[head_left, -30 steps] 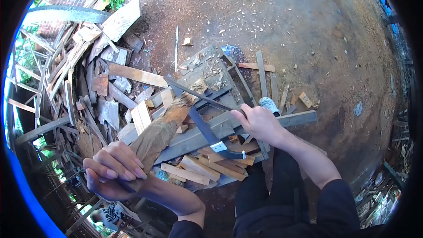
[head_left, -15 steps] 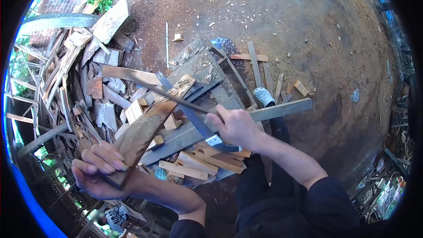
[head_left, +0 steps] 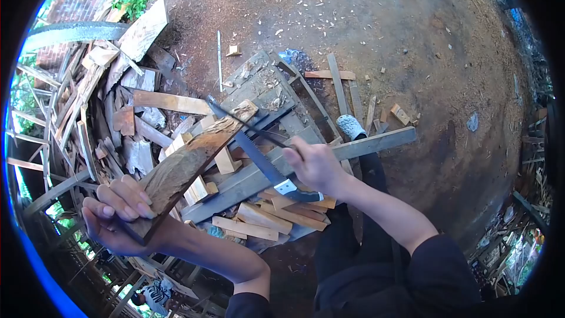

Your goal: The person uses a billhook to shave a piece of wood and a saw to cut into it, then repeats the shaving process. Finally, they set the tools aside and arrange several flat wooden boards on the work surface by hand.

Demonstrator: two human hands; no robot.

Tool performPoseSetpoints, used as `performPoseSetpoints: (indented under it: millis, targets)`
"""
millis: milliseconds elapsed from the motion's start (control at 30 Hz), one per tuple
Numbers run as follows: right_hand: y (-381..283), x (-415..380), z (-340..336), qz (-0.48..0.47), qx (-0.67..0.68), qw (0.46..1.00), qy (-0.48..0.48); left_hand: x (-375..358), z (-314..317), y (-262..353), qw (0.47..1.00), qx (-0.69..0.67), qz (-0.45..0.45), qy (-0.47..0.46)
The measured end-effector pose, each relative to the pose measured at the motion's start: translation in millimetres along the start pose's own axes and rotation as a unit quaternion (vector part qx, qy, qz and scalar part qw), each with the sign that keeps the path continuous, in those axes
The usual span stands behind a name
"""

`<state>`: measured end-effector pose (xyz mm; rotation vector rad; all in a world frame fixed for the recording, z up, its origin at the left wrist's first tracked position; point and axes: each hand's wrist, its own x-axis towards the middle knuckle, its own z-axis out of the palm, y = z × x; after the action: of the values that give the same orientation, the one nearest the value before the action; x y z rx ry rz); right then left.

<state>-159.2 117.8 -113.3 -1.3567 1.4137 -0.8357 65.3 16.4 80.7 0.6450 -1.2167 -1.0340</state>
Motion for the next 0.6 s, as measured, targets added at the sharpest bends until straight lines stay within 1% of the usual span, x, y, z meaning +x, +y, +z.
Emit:
performPoseSetpoints:
  millis: [33, 67, 100, 133, 167, 233, 267, 300, 367, 400, 433, 500, 533, 567, 600]
  targets:
    - [22, 5, 16, 0.001, -0.001, 1.000, 0.002, 1, 4, 0, 1.000, -0.005, -0.003, -0.023]
    - [45, 16, 26, 0.046, -0.064, 0.996, -0.031, 1, 3, 0, 1.000, -0.008, 0.000, -0.022]
    - [43, 27, 24, 0.090, -0.126, 0.986, -0.063, 2, 1, 0, 1.000, -0.006, 0.007, 0.006]
    - [41, 33, 22, 0.084, -0.149, 0.984, -0.052, 3, -1, -2, 0.999, -0.004, 0.018, 0.034]
    - [39, 33, 22, 0.081, -0.151, 0.984, -0.051, 4, -5, -3, 0.999, -0.006, 0.022, 0.035]
    - [-18, 22, -2, 0.043, -0.059, 0.996, -0.049, 7, -5, -2, 1.000, -0.010, 0.007, 0.015]
    - [-31, 15, -3, -0.009, -0.012, 1.000, -0.028, 9, -9, -4, 1.000, -0.029, 0.006, 0.009]
    - [-32, 8, 4, -0.008, -0.012, 0.999, -0.030, 10, -13, -4, 1.000, -0.028, 0.005, 0.012]
    - [-22, 3, 18, -0.037, 0.006, 0.999, -0.017, 11, -19, -4, 0.999, -0.036, -0.008, -0.028]
    - [-1, 6, 31, 0.019, -0.057, 0.997, -0.046, 10, -11, -6, 0.998, -0.064, 0.004, -0.003]
    - [17, 13, 35, 0.011, -0.062, 0.997, -0.044, 7, -14, -5, 0.998, -0.067, 0.014, -0.002]
    - [41, 28, 38, 0.132, -0.136, 0.980, -0.061, 1, -29, -3, 0.998, -0.052, 0.026, -0.013]
    - [16, 27, 29, 0.101, -0.147, 0.983, -0.042, 0, -32, -2, 0.998, -0.054, 0.028, -0.023]
    - [-6, 26, 21, 0.102, -0.152, 0.982, -0.050, -4, -35, -3, 0.998, -0.054, 0.026, -0.014]
    - [-29, 18, 17, 0.050, -0.115, 0.991, -0.036, -6, -35, -1, 0.998, -0.057, 0.030, 0.021]
